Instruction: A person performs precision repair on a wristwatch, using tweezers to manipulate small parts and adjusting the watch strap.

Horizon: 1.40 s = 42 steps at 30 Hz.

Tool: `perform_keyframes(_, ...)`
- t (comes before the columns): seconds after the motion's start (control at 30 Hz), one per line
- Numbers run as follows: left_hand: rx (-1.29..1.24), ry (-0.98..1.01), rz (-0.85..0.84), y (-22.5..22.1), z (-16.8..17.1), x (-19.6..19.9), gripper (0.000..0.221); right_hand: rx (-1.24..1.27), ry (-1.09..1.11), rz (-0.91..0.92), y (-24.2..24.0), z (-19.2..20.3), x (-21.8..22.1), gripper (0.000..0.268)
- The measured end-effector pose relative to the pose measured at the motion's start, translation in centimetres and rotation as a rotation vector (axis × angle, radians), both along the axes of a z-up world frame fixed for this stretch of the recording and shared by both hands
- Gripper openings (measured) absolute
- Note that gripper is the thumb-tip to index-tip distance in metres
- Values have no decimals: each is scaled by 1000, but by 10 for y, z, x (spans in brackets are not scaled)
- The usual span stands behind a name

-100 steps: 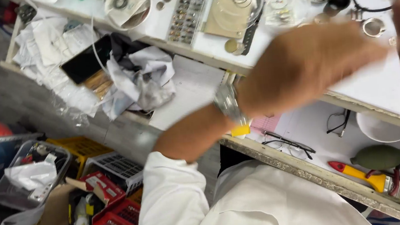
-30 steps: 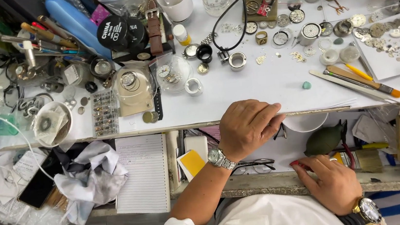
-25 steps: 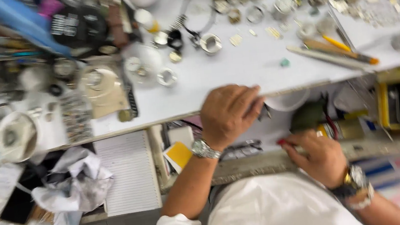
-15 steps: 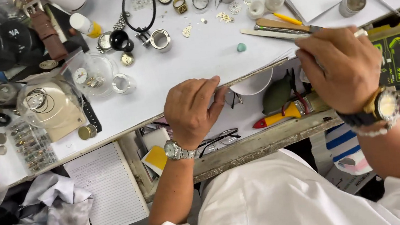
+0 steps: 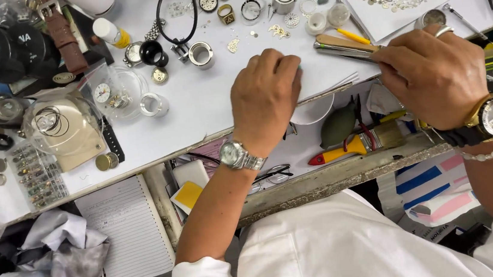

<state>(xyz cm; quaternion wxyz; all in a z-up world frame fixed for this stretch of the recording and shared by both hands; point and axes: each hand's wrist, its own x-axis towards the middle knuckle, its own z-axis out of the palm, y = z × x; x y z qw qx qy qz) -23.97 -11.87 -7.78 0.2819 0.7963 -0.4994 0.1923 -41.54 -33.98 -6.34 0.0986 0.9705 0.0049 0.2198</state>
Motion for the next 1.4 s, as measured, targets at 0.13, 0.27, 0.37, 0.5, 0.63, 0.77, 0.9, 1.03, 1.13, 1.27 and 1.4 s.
perform_keyframes(0.13, -9, -5, 27, 18, 5, 10, 14, 55, 8, 26, -11, -4, -12, 3)
perform_keyframes(0.27, -12, -17, 126, 59, 17, 20, 9, 22, -10, -13, -7, -1, -17, 2)
perform_keyframes(0.37, 20, -2, 212, 91, 21, 21, 10, 112, -72, 52, 16, 1, -3, 26)
perform_keyframes(0.5, -22, 22, 282, 119, 15, 13, 10, 320, 492, -17, 68, -16, 35, 103)
perform_keyframes(0.63, -69, 107, 303, 136, 12, 5, 14, 326, 231, 229, 98, -33, 56, 105)
perform_keyframes(0.77, -247, 318, 301, 151, 12, -5, 12, 302, 204, 211, 116, -36, 76, 111)
perform_keyframes(0.9, -316, 391, 313, 158, 8, -7, 13, 369, 450, 116, 147, -30, 95, 117)
perform_keyframes(1.03, -323, 393, 332, 157, 6, -3, 13, 336, 468, 158, 178, -30, 113, 113)
perform_keyframes(1.13, -338, 401, 360, 157, 6, -2, 13, 374, 391, 339, 192, -29, 109, 109)
perform_keyframes(1.27, -404, 453, 345, 159, 7, -1, 12, 733, 214, 892, 202, -30, 72, 69)
perform_keyframes(1.4, -364, 410, 282, 157, 15, 2, 12, 837, 27, 932, 191, -37, 42, 28)
